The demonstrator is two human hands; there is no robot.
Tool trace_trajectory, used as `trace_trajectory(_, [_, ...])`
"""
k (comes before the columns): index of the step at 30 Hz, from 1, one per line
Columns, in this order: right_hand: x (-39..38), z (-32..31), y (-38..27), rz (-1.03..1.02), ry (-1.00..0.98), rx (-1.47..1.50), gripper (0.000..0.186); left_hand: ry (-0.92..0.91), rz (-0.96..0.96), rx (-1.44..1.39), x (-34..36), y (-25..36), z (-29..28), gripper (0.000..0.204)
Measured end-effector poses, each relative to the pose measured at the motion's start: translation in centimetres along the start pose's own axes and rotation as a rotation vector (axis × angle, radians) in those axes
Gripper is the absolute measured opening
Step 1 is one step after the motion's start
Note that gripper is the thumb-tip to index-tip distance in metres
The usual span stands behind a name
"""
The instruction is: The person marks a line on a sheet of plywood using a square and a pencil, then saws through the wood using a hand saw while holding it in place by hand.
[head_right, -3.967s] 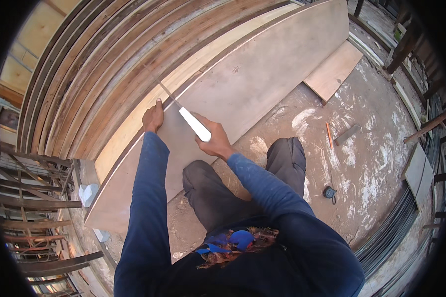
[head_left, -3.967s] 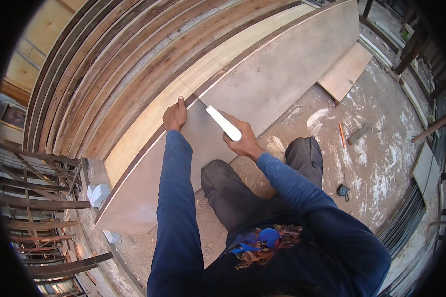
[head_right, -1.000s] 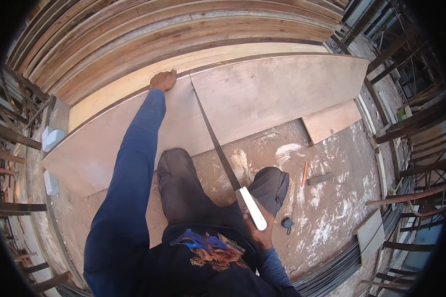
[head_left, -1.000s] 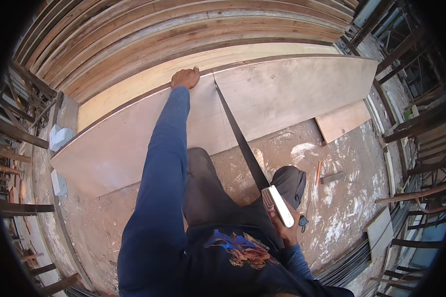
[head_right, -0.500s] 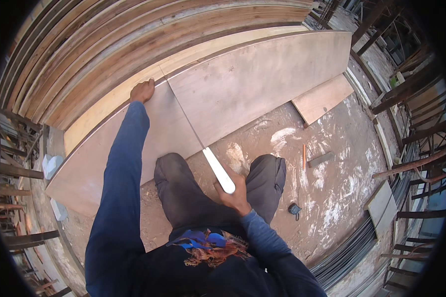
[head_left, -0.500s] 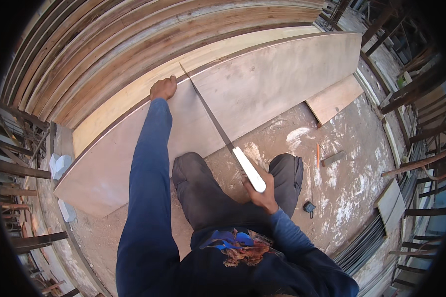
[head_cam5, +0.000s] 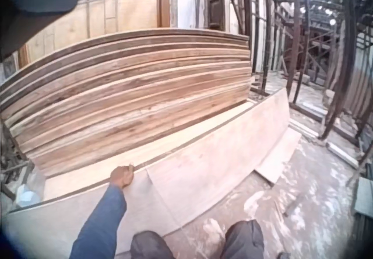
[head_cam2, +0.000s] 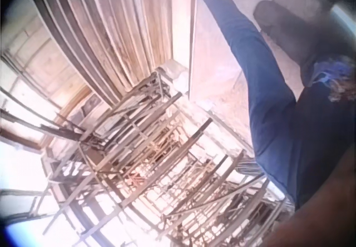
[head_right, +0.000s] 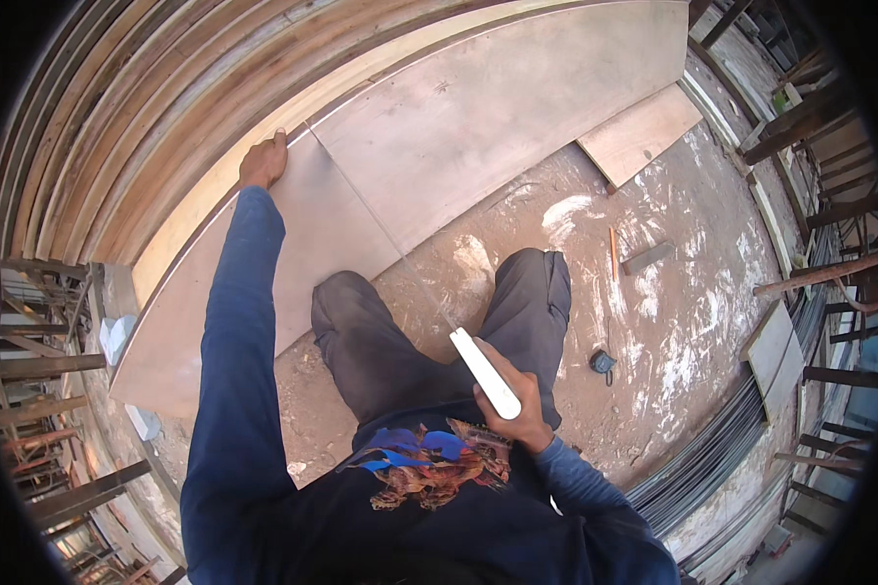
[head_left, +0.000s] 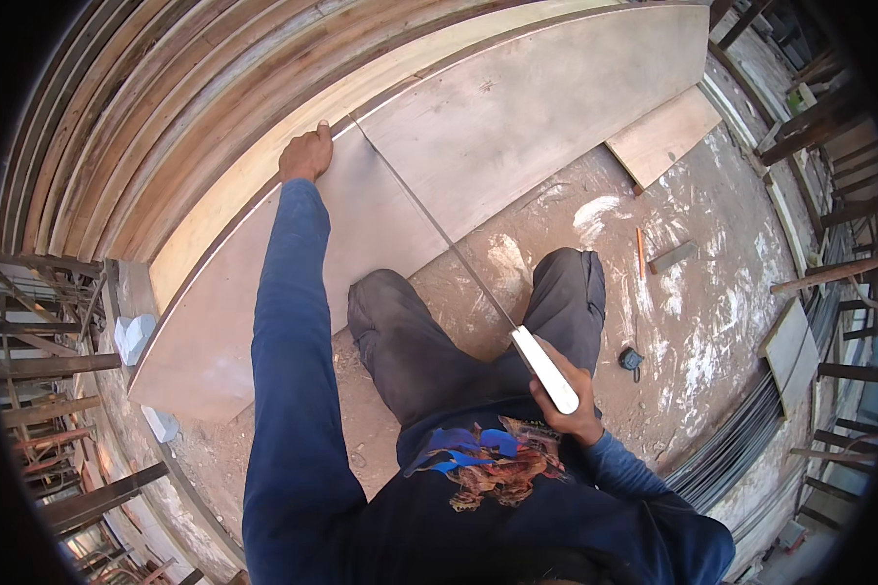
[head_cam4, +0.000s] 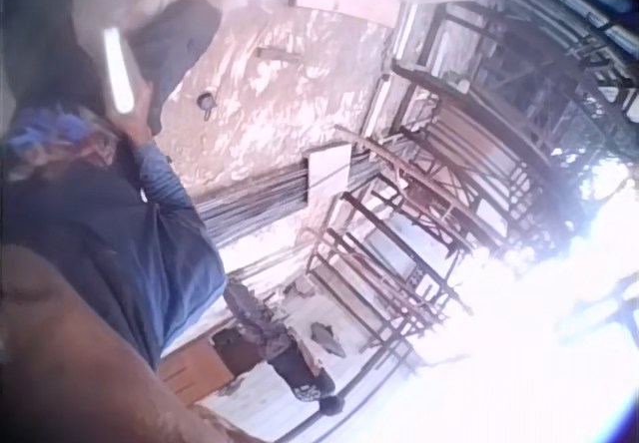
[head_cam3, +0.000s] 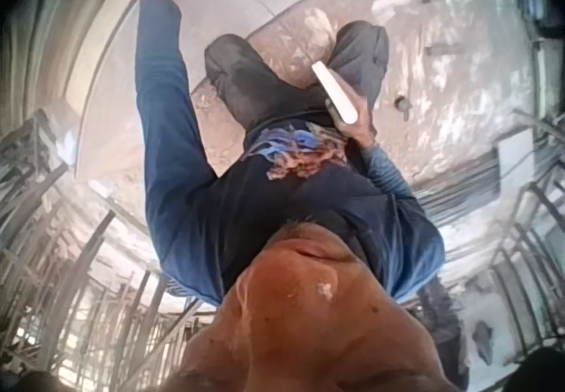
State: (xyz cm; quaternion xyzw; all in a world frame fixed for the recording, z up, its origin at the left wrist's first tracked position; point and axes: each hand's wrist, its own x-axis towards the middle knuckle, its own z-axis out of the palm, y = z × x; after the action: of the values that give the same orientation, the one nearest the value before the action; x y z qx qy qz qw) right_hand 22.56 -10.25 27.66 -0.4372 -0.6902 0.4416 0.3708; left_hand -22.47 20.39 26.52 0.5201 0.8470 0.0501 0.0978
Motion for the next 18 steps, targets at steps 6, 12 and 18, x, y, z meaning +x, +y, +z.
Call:
trace_trajectory(6, [2.6, 0.8, 3.8, 0.109, 0.317, -0.019, 0.052, -0.023, 0.056, 0.000, 1.8, 0.3, 1.2, 0.067])
trace_trajectory(12, [2.8, -1.4, 1.1, 0.018, -0.024, 0.053, 0.059, -0.013, 0.100, 0.080, 3.7, -2.0, 1.5, 0.065])
trace_trajectory(18, [1.0, 1.6, 2.8, -0.058, 0.073, 0.047, 0.060, 0.001, 0.134, 0.119, 3.3, -1.2, 1.7, 0.060])
